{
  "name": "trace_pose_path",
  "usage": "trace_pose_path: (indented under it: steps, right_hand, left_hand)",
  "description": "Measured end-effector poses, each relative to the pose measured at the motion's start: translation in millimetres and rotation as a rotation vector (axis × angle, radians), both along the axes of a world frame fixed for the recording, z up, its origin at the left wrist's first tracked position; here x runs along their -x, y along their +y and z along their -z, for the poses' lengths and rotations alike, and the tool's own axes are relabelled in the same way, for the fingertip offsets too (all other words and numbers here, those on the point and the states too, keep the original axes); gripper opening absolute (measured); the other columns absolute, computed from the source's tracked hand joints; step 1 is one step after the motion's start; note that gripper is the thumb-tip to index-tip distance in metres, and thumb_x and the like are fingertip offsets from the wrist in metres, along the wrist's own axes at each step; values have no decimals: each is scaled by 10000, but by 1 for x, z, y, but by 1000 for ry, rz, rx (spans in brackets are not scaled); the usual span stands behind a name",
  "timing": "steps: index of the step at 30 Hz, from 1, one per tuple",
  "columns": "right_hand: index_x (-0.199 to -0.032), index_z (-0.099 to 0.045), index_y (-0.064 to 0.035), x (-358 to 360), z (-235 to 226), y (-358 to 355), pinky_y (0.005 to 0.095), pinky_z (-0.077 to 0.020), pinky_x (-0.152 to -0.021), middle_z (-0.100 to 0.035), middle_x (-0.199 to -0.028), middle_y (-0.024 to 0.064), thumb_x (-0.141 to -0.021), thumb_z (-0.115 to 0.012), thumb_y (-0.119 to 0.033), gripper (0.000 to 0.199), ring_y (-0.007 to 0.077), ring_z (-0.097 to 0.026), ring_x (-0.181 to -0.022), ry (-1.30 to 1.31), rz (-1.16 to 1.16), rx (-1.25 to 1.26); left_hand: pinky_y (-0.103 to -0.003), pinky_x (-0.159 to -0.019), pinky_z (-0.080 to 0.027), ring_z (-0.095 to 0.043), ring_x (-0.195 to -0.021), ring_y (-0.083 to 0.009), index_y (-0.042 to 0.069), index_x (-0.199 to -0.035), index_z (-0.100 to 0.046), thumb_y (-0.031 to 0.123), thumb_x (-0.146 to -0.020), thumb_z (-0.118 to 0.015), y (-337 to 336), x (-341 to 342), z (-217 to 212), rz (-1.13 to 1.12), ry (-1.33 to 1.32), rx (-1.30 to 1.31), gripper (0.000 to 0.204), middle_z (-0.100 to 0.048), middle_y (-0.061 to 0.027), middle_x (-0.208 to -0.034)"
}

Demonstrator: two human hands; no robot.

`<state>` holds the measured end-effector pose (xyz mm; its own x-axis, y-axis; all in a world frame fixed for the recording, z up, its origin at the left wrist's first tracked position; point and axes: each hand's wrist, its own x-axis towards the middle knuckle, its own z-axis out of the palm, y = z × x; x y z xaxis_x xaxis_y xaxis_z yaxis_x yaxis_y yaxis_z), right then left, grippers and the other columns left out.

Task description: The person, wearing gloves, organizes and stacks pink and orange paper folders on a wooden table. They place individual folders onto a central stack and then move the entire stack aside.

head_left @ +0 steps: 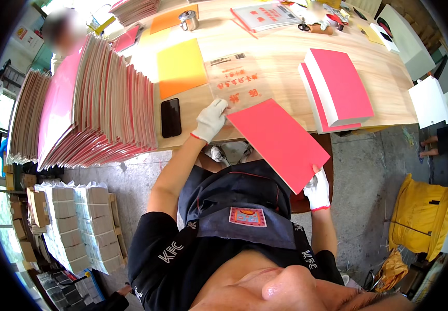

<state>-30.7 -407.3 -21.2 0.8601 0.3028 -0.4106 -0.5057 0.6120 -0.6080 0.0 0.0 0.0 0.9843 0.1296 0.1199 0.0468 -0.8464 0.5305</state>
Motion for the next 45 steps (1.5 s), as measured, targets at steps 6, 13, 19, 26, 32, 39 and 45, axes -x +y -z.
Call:
trace_pose_path:
  steps: [6,13,19,26,32,39,45]
  right_hand:
    - [-1282,-470,-67,-5,-13,1,175,-466,-466,-620,-1017,29,-955,-533,-153,344,60,-579,-626,-41,41,39]
    - [-1268,-480,-72,3,-31,30,200,-467,-460,-628,-983,22,-962,-523,-159,321,69,-586,-622,-82,134,96]
    - [-1206,-499,-68,1,-49,30,194,-385,-379,-621,-903,30,-965,-507,-153,256,76,-527,-525,-41,137,155]
    - [-1196,-503,-85,13,-53,44,205,-409,-439,-602,-855,15,-971,-515,-157,236,69,-514,-557,-182,50,83]
    - [-1229,-478,-103,38,-74,61,222,-404,-477,-604,-862,24,-976,-520,-152,262,89,-523,-568,-46,87,73]
    - [-1295,-435,-94,51,-25,45,313,-562,-599,-625,-984,74,-989,-493,-173,322,175,-642,-703,-54,-156,146]
    - [-1323,-431,-58,30,32,104,339,-548,-860,-533,-1208,92,-1002,-432,-136,330,237,-586,-1030,-3,-110,-46]
  left_hand:
    - [-276,-690,-502,-599,-779,-147,49,-1130,-573,-5,-921,-459,-5,-17,-14,92,-95,561,245,-619,-84,-956]
    - [-281,-692,-500,-597,-750,-165,67,-1142,-578,-50,-895,-482,-25,-12,-9,46,-243,225,289,-614,-86,-962]
    - [-293,-710,-505,-618,-801,-196,87,-1143,-579,-82,-865,-515,-34,0,19,-132,-533,285,332,-602,-108,-1042]
    - [-301,-742,-532,-615,-928,-203,98,-1243,-489,-34,-891,-535,-57,12,48,-168,-751,248,379,-578,-101,-1131]
    - [-316,-730,-552,-653,-863,-233,43,-1228,-507,111,-940,-568,-130,-3,60,-288,-501,1658,302,-625,-121,-1093]
    - [-314,-732,-552,-658,-887,-230,33,-1184,-548,139,-949,-549,-155,0,106,-489,-86,1855,258,-638,-118,-1076]
    - [-312,-733,-552,-662,-908,-228,24,-1146,-583,163,-955,-533,-163,50,108,-665,174,1744,241,-649,-115,-1061]
